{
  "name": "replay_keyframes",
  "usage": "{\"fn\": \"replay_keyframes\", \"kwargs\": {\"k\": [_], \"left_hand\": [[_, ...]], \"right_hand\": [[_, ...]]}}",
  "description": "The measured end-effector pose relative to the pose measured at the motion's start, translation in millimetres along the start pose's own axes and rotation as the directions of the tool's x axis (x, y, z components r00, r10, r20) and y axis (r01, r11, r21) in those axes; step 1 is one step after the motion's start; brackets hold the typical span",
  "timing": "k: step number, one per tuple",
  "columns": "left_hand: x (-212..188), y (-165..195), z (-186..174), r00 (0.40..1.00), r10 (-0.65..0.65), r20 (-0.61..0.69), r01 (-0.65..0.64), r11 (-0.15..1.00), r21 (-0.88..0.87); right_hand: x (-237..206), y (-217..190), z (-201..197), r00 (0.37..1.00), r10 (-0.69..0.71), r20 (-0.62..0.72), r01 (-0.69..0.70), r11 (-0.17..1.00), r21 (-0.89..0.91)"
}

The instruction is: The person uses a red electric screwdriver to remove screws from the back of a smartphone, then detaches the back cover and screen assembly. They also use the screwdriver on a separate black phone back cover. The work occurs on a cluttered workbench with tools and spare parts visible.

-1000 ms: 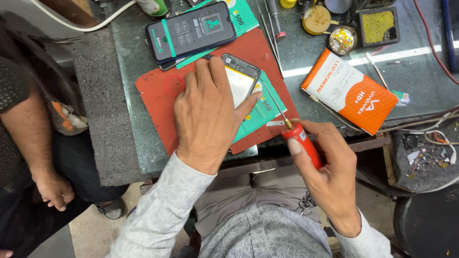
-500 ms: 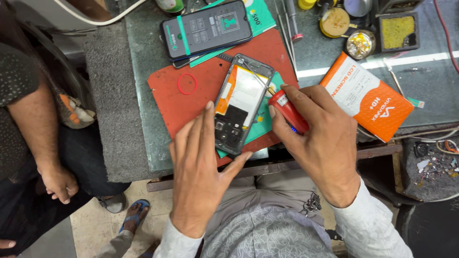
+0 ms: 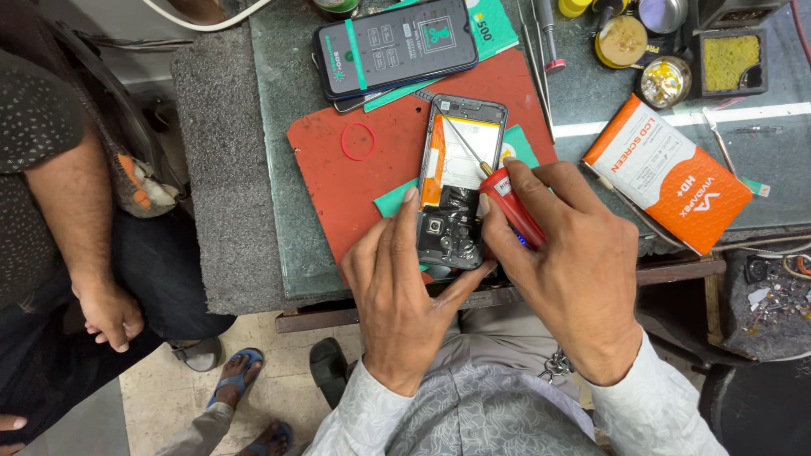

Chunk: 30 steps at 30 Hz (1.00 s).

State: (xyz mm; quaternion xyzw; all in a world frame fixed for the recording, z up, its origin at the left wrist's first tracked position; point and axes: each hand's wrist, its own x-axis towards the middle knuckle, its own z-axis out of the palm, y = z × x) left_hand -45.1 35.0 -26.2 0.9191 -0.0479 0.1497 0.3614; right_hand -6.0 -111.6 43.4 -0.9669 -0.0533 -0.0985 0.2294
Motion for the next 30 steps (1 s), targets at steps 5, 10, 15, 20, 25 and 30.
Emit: {"fn": "replay_keyframes", "kwargs": {"k": [5, 10, 15, 20, 25, 30], "left_hand": [[-0.9, -0.8, -0.6, 1.000, -0.002, 0.002, 0.002, 1.000, 0.015], [-4.6, -0.8, 4.6, 0.999, 0.025, -0.040, -0.024, 1.000, 0.016], [-8.1, 0.5, 8.7, 0.997, 0.029, -0.073, -0.024, 0.998, 0.064], [-7.8, 5.9, 7.9, 0.997, 0.034, -0.064, -0.027, 0.994, 0.103], [-8.4, 13.5, 3.5, 1.000, 0.019, 0.004, -0.019, 0.990, 0.137], [-9.6, 14.9, -8.3, 0.990, 0.048, 0.134, -0.058, 0.996, 0.067]], "right_hand": [[-5.0, -9.3, 0.4, 1.000, 0.017, 0.014, -0.017, 1.000, -0.006], [-10.6, -16.1, 2.0, 1.000, 0.023, 0.020, -0.023, 1.000, -0.008], [-13.4, -21.1, 2.3, 0.999, 0.030, 0.013, -0.030, 0.999, -0.011], [-9.9, -16.2, -5.5, 0.999, 0.020, -0.048, -0.025, 0.995, -0.094], [-14.6, -19.1, -12.9, 0.992, 0.006, -0.126, -0.016, 0.997, -0.078], [-17.8, -24.9, -5.0, 0.997, 0.047, -0.064, -0.046, 0.999, 0.021]]}}
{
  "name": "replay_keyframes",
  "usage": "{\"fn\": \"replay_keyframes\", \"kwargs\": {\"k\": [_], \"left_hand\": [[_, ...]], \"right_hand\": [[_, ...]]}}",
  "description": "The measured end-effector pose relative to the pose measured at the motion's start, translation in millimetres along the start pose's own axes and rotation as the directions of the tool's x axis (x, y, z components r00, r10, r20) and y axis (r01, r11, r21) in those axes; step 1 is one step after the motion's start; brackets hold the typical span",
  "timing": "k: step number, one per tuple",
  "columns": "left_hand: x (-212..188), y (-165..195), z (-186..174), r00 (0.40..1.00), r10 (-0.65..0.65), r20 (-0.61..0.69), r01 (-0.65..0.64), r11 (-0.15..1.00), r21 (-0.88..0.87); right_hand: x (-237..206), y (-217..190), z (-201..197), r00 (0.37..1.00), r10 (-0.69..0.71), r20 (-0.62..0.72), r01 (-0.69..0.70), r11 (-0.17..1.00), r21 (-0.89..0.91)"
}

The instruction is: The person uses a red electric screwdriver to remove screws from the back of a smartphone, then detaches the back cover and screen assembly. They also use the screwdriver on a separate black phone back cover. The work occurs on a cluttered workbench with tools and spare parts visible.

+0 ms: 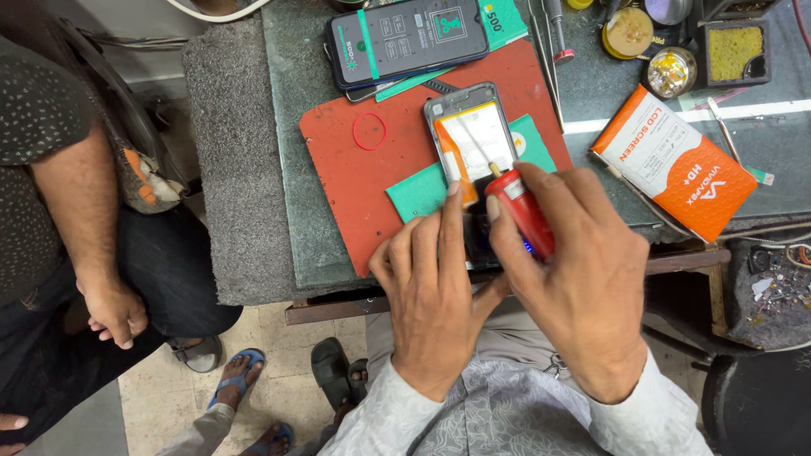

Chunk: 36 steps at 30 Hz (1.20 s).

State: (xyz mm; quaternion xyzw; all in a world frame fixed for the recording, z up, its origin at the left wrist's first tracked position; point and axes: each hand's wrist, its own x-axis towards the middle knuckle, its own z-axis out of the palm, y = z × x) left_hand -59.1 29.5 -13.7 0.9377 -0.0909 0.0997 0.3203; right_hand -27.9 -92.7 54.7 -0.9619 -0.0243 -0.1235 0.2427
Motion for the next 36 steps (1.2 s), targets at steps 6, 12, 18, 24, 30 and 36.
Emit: {"fn": "replay_keyframes", "kwargs": {"k": [6, 12, 18, 24, 30, 36], "left_hand": [[17.9, -25.8, -16.0, 1.000, 0.016, 0.013, -0.016, 0.999, -0.029], [42.2, -38.5, -16.1, 0.993, 0.113, 0.042, -0.110, 0.992, -0.063], [48.8, -36.0, -11.1, 0.992, 0.109, 0.056, -0.104, 0.991, -0.090], [50.0, -34.4, -10.4, 0.991, 0.113, 0.068, -0.106, 0.989, -0.100], [51.8, -30.2, -7.4, 0.989, 0.125, 0.074, -0.119, 0.989, -0.083], [53.9, -29.0, -3.5, 0.990, 0.116, 0.077, -0.110, 0.991, -0.075]], "right_hand": [[-3.2, 0.0, 2.5, 0.999, 0.012, 0.039, -0.013, 1.000, 0.024], [-2.7, 2.5, 1.8, 0.998, -0.003, 0.062, 0.001, 0.999, 0.036], [-0.9, 10.4, 3.0, 0.994, -0.002, 0.106, -0.001, 1.000, 0.030], [1.0, 15.9, -0.9, 0.990, -0.053, 0.128, 0.051, 0.998, 0.025], [0.4, 23.2, -5.8, 0.986, -0.051, 0.156, 0.046, 0.998, 0.036], [-0.5, 31.7, -8.6, 0.987, -0.066, 0.149, 0.062, 0.998, 0.031]]}}
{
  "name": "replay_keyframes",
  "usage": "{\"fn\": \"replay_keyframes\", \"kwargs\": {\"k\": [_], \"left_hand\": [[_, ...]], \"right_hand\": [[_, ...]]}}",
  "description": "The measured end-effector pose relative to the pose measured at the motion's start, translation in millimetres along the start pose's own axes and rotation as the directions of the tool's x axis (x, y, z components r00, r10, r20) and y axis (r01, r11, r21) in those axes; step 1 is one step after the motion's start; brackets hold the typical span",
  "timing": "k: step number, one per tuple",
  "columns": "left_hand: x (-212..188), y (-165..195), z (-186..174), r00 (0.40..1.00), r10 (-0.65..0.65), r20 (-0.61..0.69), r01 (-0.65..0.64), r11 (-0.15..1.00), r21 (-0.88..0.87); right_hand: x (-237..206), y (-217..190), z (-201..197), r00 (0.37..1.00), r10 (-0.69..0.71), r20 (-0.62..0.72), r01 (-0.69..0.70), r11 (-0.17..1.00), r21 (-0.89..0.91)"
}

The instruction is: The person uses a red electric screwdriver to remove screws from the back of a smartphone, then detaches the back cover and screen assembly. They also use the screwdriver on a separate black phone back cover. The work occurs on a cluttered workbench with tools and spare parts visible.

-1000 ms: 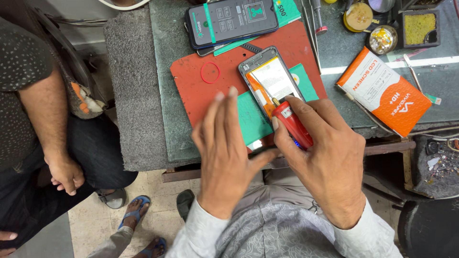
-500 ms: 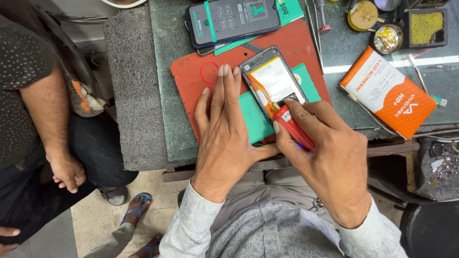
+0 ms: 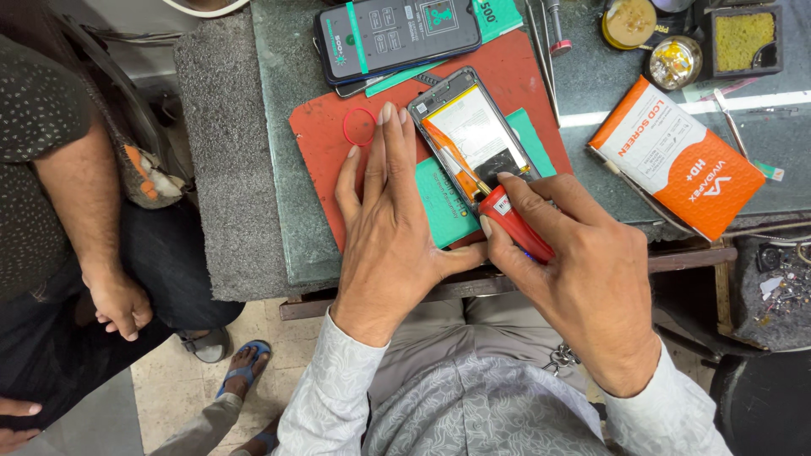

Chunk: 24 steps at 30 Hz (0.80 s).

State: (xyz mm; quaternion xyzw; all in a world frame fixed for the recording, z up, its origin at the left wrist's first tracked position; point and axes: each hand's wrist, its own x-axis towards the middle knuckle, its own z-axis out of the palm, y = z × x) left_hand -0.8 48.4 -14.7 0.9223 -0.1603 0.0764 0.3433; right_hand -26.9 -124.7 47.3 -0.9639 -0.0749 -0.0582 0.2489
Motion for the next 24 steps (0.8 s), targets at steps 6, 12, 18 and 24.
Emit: {"fn": "replay_keyframes", "kwargs": {"k": [6, 12, 18, 24], "left_hand": [[1.9, 1.4, 2.5, 1.000, -0.001, -0.011, 0.001, 1.000, 0.014], [2.7, 3.6, 1.4, 1.000, -0.013, -0.010, 0.013, 1.000, 0.022], [4.2, 4.5, 0.5, 1.000, -0.001, -0.013, 0.001, 1.000, -0.023], [6.0, 2.9, -2.8, 1.000, -0.008, -0.009, 0.008, 0.998, -0.064]], "right_hand": [[-1.2, 5.0, 1.2, 1.000, -0.015, -0.022, 0.015, 1.000, 0.010], [-0.7, 6.9, 2.2, 0.998, -0.030, -0.048, 0.031, 0.999, 0.029], [1.5, 9.8, -2.0, 0.998, -0.058, -0.011, 0.058, 0.998, 0.006], [1.6, 10.6, -6.4, 0.998, -0.058, 0.016, 0.058, 0.998, -0.002]]}}
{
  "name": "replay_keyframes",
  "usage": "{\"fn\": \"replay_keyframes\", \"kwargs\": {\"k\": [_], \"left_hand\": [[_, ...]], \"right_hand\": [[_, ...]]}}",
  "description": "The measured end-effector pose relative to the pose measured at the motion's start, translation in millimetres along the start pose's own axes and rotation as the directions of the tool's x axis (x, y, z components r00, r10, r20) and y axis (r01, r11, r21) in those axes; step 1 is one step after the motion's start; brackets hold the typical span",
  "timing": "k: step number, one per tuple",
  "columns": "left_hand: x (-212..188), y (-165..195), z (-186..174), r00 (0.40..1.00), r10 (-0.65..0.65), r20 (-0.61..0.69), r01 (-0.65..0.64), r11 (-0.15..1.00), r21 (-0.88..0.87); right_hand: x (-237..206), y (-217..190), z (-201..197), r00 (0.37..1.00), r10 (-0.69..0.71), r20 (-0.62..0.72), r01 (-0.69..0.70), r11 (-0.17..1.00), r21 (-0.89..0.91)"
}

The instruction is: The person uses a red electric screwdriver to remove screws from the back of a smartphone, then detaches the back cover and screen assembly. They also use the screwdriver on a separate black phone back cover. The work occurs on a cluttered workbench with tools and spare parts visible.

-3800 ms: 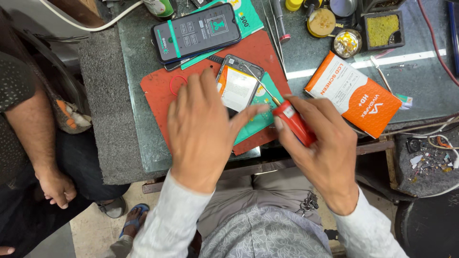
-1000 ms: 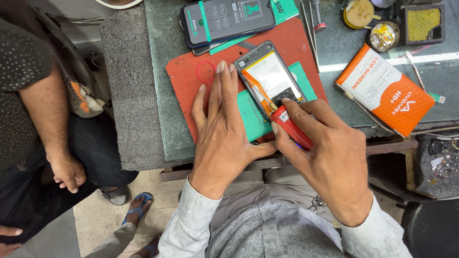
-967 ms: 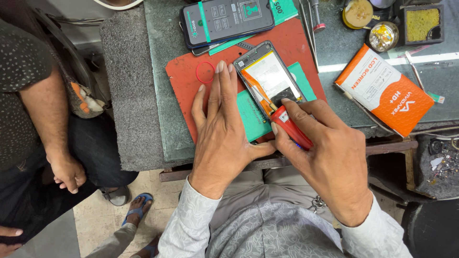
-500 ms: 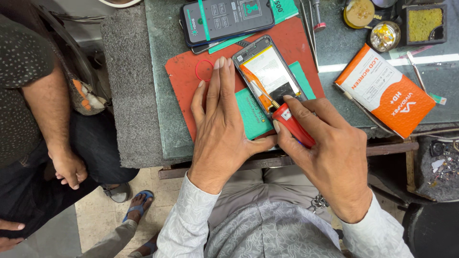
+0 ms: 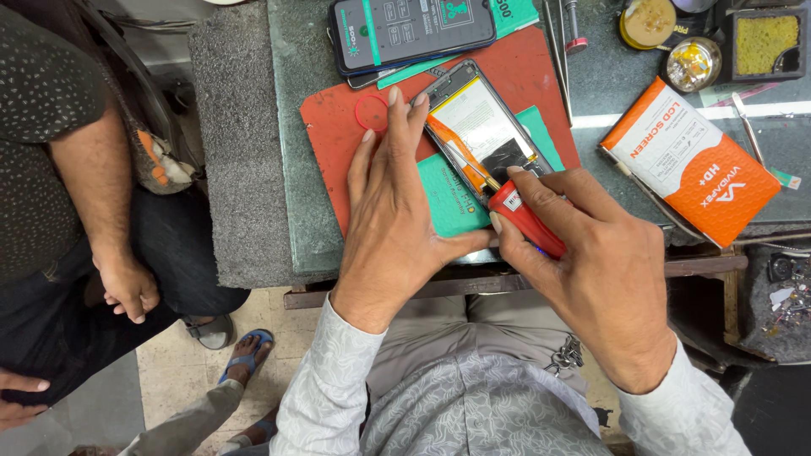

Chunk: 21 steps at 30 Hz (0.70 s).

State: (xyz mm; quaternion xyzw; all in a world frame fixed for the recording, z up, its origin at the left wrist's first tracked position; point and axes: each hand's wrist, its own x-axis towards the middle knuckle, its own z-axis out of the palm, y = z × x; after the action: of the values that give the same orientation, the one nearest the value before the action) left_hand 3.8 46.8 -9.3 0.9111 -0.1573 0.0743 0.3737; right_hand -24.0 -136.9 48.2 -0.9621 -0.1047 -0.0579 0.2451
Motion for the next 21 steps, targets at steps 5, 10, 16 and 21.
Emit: {"fn": "replay_keyframes", "kwargs": {"k": [5, 10, 16, 21], "left_hand": [[1.6, -1.8, 1.6, 0.999, 0.017, -0.032, -0.017, 1.000, 0.000], [1.6, -3.4, 4.7, 0.999, 0.017, -0.037, -0.016, 1.000, 0.008], [1.8, -2.5, 6.0, 0.999, 0.028, -0.039, -0.027, 1.000, 0.015], [0.7, -3.2, 8.4, 0.999, 0.027, -0.034, -0.027, 0.999, 0.018]], "right_hand": [[0.2, 1.6, -2.4, 1.000, 0.007, 0.024, -0.007, 1.000, -0.006], [0.0, 2.7, -3.5, 0.999, 0.001, 0.032, 0.000, 1.000, -0.012], [-3.2, 4.9, -7.1, 0.999, -0.001, 0.039, 0.002, 1.000, -0.020], [-6.8, 7.5, -8.6, 0.999, 0.001, 0.045, -0.001, 1.000, -0.013]]}}
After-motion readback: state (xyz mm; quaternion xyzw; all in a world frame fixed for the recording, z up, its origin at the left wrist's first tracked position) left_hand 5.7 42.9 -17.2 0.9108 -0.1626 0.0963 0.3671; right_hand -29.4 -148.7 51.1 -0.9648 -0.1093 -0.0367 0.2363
